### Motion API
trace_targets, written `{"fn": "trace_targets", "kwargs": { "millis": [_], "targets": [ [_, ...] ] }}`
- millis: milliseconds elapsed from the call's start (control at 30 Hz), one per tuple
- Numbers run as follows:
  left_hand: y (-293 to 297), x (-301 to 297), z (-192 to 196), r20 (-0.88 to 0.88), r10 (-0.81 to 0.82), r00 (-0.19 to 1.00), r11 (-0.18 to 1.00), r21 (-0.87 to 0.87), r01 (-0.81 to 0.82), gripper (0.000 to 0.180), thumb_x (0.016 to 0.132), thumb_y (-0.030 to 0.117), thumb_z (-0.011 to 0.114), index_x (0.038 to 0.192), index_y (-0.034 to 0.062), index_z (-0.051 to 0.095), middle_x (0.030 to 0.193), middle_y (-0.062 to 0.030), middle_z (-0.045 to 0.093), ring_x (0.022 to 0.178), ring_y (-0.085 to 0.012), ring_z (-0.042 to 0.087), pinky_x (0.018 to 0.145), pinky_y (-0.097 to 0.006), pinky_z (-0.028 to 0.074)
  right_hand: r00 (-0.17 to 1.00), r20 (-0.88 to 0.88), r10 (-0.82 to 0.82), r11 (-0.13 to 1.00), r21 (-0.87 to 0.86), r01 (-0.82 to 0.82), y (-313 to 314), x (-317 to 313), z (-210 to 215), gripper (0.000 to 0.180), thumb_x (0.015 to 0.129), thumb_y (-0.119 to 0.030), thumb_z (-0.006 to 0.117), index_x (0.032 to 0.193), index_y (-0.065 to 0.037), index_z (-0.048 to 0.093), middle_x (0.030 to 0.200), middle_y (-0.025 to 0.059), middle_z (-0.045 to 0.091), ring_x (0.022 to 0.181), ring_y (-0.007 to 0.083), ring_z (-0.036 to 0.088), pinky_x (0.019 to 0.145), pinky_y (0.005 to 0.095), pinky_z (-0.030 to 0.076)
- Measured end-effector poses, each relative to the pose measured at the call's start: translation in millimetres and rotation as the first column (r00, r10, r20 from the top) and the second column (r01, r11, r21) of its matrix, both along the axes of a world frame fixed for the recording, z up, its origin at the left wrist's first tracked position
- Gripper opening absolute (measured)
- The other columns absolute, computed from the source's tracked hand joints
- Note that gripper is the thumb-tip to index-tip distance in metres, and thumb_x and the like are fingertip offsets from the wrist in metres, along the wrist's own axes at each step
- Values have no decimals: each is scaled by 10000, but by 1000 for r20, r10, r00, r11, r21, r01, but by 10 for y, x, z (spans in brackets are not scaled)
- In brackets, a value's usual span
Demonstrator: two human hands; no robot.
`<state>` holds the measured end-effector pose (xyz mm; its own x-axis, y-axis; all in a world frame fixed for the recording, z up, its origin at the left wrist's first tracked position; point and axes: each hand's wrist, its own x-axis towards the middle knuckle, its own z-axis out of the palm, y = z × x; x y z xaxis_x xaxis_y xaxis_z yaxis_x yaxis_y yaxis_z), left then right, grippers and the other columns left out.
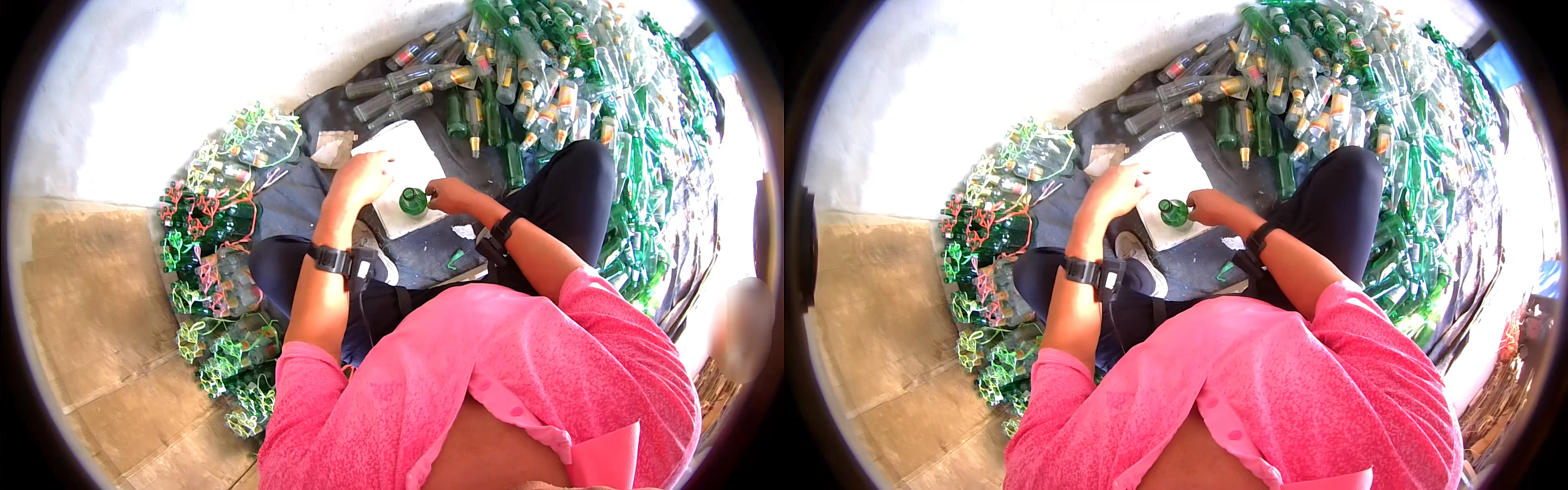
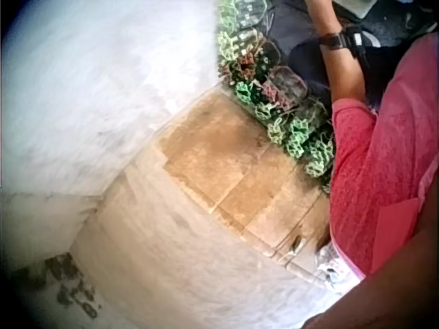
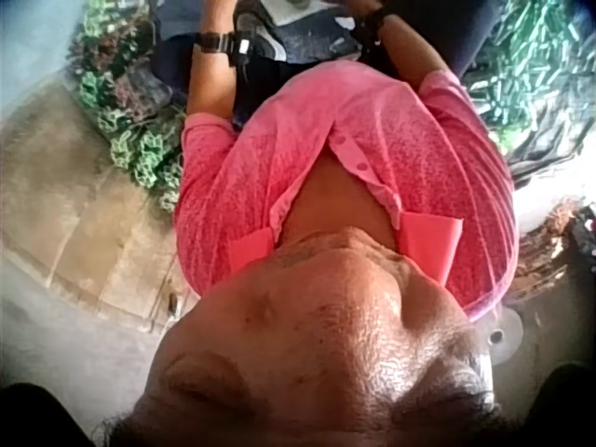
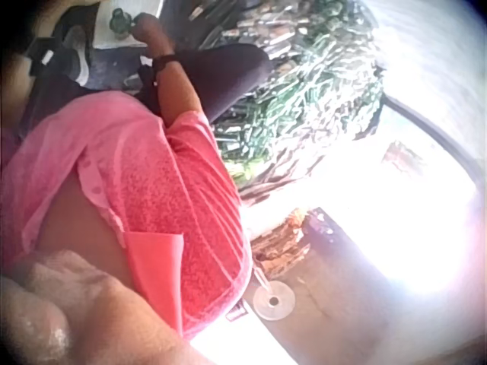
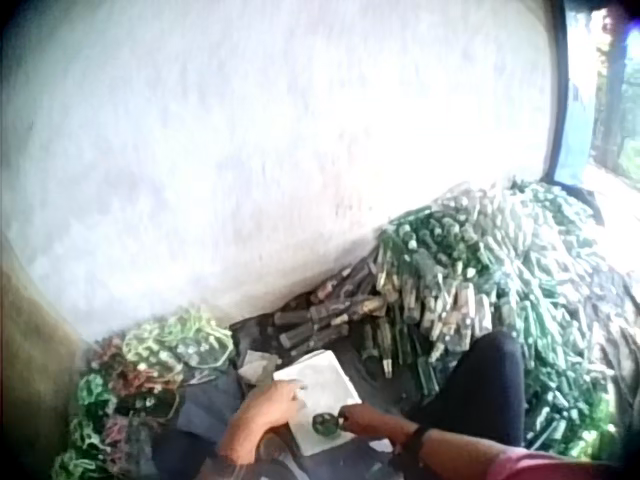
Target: The person sits cross-legged on the floor and assembles a craft using green glass bottles and string. They thread a red string through the necks of the bottles, securing them together in a cluster. The person then picks up individual bottles from a pile and places them onto a white foam block.
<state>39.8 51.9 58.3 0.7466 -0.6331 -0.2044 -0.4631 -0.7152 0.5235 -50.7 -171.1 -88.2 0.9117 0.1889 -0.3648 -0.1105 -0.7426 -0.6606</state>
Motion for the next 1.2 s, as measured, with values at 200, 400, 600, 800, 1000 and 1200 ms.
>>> {"fn": "trace_targets", "kwargs": {
  "millis": [200, 400, 600, 800, 1000, 1200],
  "targets": [
    [105, 485, 889, 90, 102, 991, 979, -188, -83, 394, 927, 200, 749, 1303, 92, 707, 947, -86, 780, 812, -153, 695, 774, -320, 558, 999, 30, 15, 1000, 6, -15, -15, 31, 55, 389, 853, -261, 749, 1170, -37, 733, 1087, 210, 761, 1017, 392, 725, 877, 449, 571],
    [401, 877, 534, -79, 254, 964, 967, 28, -253, 464, 887, 272, 770, 1305, 78, 713, 1213, -193, 750, 1126, -347, 724, 955, -409, 561, 1000, -8, -23, 1000, -12, 22, -117, -6, -67, 378, 856, -262, 748, 1163, -41, 738, 1094, 215, 758, 1037, 414, 714, 903, 464, 566],
    [529, 1040, 444, -88, 229, 969, 970, 108, -220, 550, 871, 292, 768, 1376, 97, 674, 1273, -204, 728, 1186, -355, 698, 1007, -423, 553, 998, -53, -44, 998, 39, 47, -105, 92, -53, 393, 851, -259, 761, 1166, -27, 731, 1095, 204, 764, 1013, 383, 732, 877, 443, 578],
    [374, 935, 458, -58, 137, 989, 981, 149, -127, 517, 900, 255, 755, 1374, 69, 668, 1162, -172, 774, 1066, -317, 741, 929, -400, 564, 847, -421, -325, 804, 349, 482, -172, 408, 239, 350, 954, -193, 707, 1253, -12, 687, 1056, 84, 762, 898, 183, 743, 745, 351, 576],
    [262, 971, 393, -38, 100, 994, 982, 166, -92, 467, 903, 232, 746, 1329, 52, 684, 1167, -179, 768, 1079, -329, 736, 944, -416, 563, 637, -561, -529, 480, 420, 770, -294, 646, -246, 228, 965, -166, 681, 1170, -69, 693, 1045, 65, 751, 922, 189, 732, 764, 358, 580],
    [152, 955, 477, -26, 71, 997, 984, 165, -66, 464, 914, 233, 747, 1337, 52, 681, 1146, -188, 766, 1081, -348, 731, 945, -429, 563, 431, -672, -602, 449, 162, 879, -518, 234, -1357, 72, 944, -95, 644, 920, -38, 681, 861, 106, 707, 721, 228, 690, 565, 359, 538]
  ]
}}
